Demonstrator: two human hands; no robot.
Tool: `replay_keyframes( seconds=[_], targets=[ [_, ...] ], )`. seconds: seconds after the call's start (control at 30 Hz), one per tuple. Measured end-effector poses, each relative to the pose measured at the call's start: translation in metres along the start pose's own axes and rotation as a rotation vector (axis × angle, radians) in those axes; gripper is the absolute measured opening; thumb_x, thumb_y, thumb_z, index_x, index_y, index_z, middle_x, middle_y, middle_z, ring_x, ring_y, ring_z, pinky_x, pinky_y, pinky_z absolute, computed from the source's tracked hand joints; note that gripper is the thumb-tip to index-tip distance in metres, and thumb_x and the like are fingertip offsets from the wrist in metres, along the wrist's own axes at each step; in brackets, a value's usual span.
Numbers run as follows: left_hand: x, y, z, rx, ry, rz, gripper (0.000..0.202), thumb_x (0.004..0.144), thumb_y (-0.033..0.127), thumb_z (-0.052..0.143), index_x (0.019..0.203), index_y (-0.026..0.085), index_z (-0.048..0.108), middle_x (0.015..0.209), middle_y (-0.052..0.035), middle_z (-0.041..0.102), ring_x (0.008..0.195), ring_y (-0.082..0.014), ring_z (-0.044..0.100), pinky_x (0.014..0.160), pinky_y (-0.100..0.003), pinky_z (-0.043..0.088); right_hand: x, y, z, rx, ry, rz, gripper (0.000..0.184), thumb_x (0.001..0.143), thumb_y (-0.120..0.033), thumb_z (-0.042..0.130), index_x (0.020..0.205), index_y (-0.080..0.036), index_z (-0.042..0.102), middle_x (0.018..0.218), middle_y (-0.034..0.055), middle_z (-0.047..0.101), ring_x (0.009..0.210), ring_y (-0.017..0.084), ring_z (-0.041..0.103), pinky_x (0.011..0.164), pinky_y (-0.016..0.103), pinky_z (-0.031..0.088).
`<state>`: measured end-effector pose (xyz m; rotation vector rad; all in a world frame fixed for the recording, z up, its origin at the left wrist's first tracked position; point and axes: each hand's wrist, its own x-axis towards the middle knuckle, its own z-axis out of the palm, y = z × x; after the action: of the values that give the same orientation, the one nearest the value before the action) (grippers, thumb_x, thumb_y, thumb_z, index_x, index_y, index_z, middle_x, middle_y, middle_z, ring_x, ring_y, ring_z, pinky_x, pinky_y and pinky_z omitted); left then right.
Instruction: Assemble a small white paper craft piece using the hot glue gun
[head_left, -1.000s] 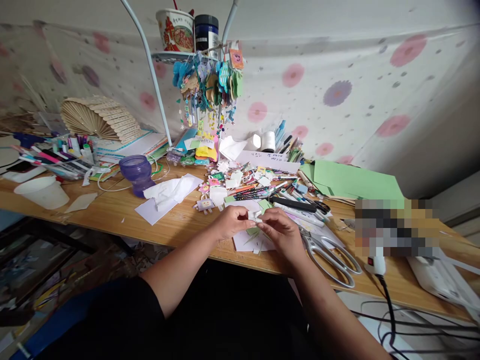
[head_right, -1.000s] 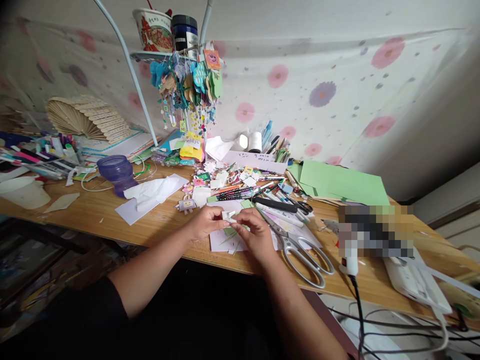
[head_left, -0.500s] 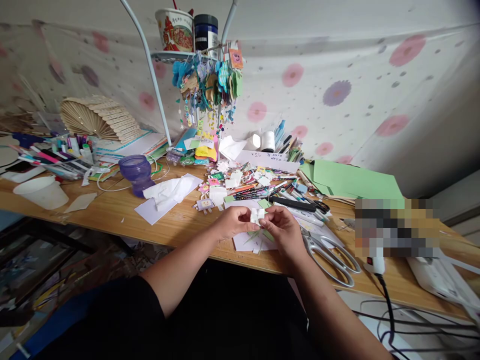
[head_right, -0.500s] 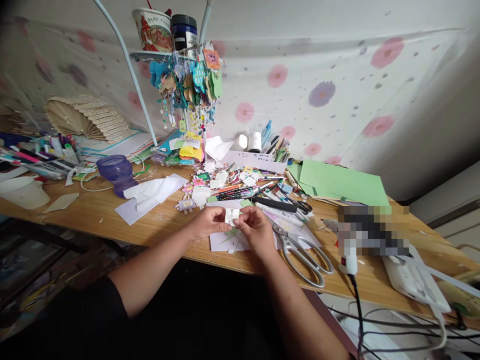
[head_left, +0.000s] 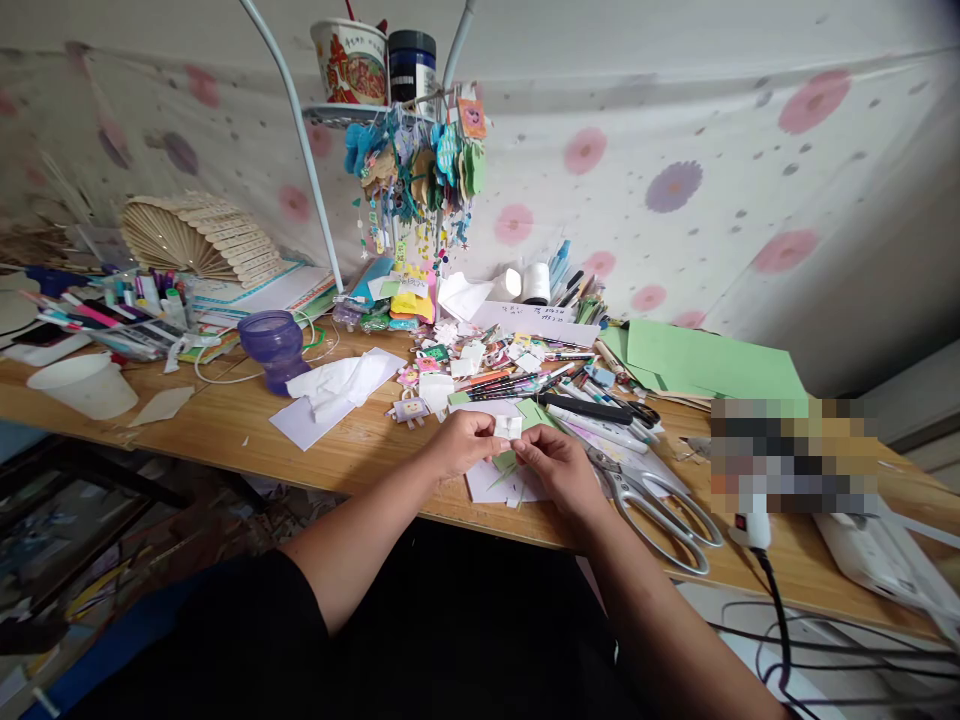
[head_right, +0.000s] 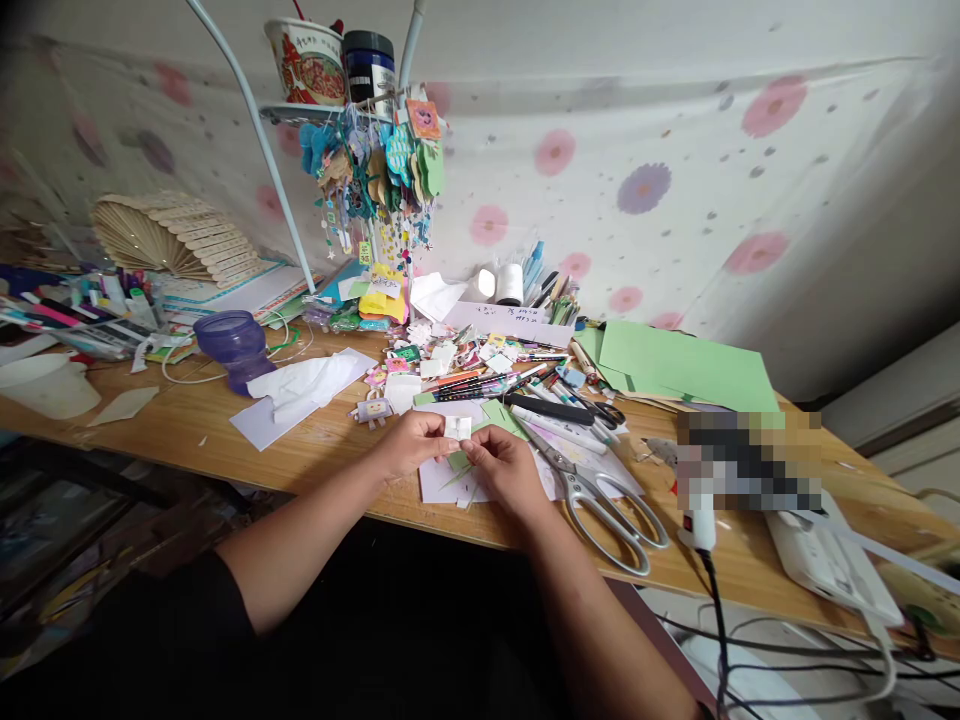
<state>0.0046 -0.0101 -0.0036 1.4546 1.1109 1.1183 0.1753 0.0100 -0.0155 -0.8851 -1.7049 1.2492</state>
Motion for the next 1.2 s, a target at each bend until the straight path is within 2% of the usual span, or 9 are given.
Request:
replay_keyframes(
  seconds=[0.27,0.5,0.77,1.03,1.2],
  targets=[
    [0.0016,-0.0023,0.0006,-0.078,-0.007,-0.011,0.032,0.064,0.042,0.069,0.059,0.015,0.052,0.054,0.0028,0.055,0.048,-0.0093,0.05,0.05,-0.023,0.038,0.0005,-0.0001,-0.0019,-0.101,0.022,-0.003,0.031,0.078,-0.047,0.059,0.065,-0.019,0.054,0.057,-0.002,0.053,0.052,0.012,0.044,0.053,0.025,0.036],
    [0.0001,-0.001,-0.0001,-0.054,0.006,-0.003,0.031,0.066,0.04,0.067,0.056,0.014,0.053,0.052,0.0021,0.055,0.047,-0.009,0.049,0.05,-0.023,0.038,-0.002,-0.0015,-0.0006,-0.059,-0.031,0.005,0.029,0.079,-0.046,0.059,0.07,-0.019,0.056,0.062,-0.0002,0.056,0.056,0.013,0.049,0.055,0.026,0.038],
    [-0.0001,0.0005,0.0008,-0.202,-0.006,-0.048,0.036,0.061,0.044,0.073,0.066,0.013,0.054,0.055,0.002,0.056,0.046,-0.0082,0.05,0.049,-0.023,0.042,-0.0014,0.0066,-0.0037,-0.088,0.038,-0.019,0.03,0.079,-0.045,0.059,0.064,-0.02,0.054,0.056,-0.0025,0.054,0.052,0.013,0.046,0.054,0.026,0.036],
    [0.0002,-0.0003,-0.0005,-0.135,-0.008,0.001,0.034,0.065,0.043,0.069,0.061,0.014,0.053,0.051,0.0019,0.055,0.043,-0.0071,0.048,0.046,-0.022,0.038,-0.0019,0.0023,-0.0016,-0.09,0.03,-0.02,0.03,0.079,-0.045,0.059,0.064,-0.02,0.054,0.057,-0.0022,0.055,0.052,0.013,0.046,0.053,0.025,0.036],
    [0.0003,-0.0009,-0.0002,-0.21,-0.04,-0.042,0.035,0.063,0.043,0.072,0.068,0.012,0.055,0.057,0.0014,0.057,0.046,-0.0075,0.051,0.048,-0.022,0.041,-0.0014,0.0065,-0.0033,-0.105,0.081,-0.044,0.031,0.08,-0.044,0.059,0.062,-0.02,0.052,0.055,-0.0026,0.052,0.052,0.013,0.044,0.055,0.027,0.035]
  ],
)
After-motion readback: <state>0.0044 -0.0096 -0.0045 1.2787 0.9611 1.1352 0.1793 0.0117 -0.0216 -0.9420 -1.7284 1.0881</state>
